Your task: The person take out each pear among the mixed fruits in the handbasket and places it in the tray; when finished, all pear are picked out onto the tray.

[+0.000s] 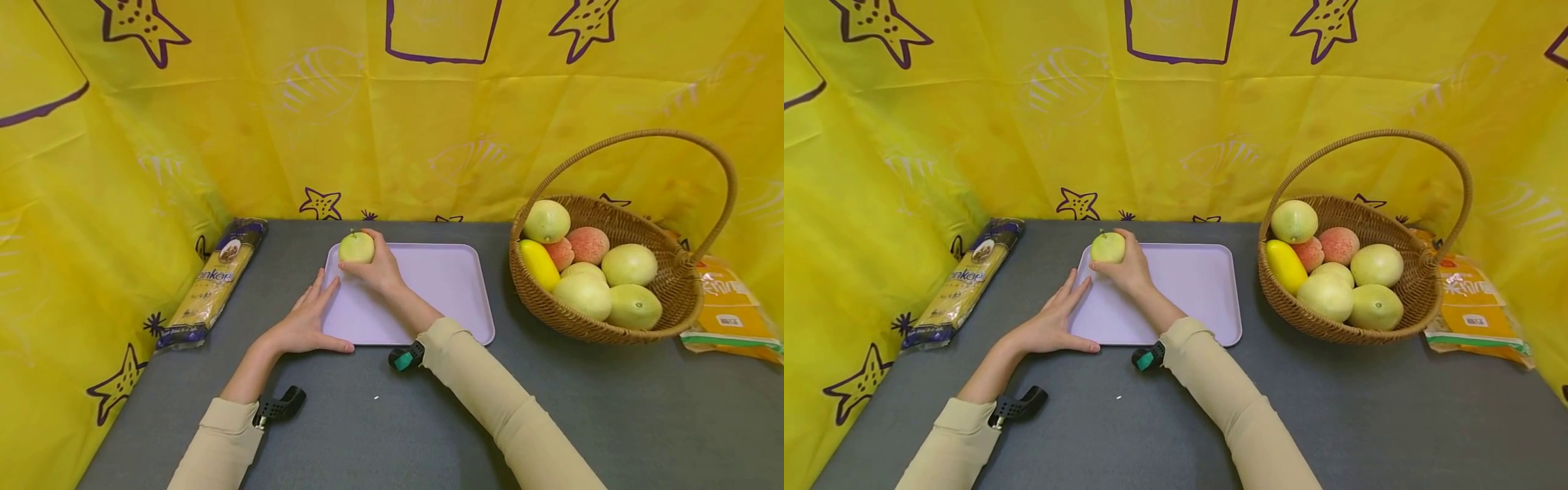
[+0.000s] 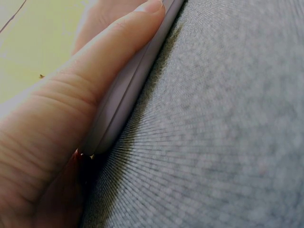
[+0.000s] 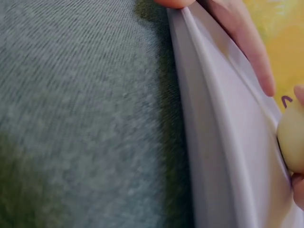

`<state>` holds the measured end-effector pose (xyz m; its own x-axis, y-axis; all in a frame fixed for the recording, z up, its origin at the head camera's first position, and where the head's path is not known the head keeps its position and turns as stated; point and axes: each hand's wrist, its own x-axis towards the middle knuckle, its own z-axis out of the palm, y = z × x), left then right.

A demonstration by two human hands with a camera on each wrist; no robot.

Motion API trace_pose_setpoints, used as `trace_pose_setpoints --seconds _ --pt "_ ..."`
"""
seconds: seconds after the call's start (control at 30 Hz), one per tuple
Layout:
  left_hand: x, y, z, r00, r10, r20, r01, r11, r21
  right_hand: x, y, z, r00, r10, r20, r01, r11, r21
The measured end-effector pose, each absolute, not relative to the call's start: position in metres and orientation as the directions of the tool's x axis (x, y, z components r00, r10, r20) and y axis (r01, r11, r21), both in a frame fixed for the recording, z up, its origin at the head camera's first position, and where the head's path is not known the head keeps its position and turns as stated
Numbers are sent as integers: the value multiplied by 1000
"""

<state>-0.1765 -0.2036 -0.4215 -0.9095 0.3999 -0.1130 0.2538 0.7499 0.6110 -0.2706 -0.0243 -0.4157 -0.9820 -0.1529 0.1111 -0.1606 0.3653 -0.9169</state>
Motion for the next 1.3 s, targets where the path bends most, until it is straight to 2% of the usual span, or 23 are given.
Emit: trace_pose_setpoints --seconds 0.33,0.73,0.97,1.17,1.3 --pt "-178 -199 -422 -905 409 -119 254 743 619 -264 -11 -416 -989 -129 78 -116 320 -940" --pt "-179 -197 -423 -906 400 -138 235 747 622 -241 14 -409 -992 -112 -52 23 245 -969" --pt "-179 -198 -424 -905 403 -133 245 752 612 -228 34 -407 -987 -137 -80 64 120 -991" --pt "-178 -200 -424 -909 400 -114 259 759 597 -211 47 -399 -971 -216 -103 116 -50 -992" --pt "-177 -202 -425 -912 396 -104 265 764 589 -197 56 -390 -962 -254 -101 128 -94 -987"
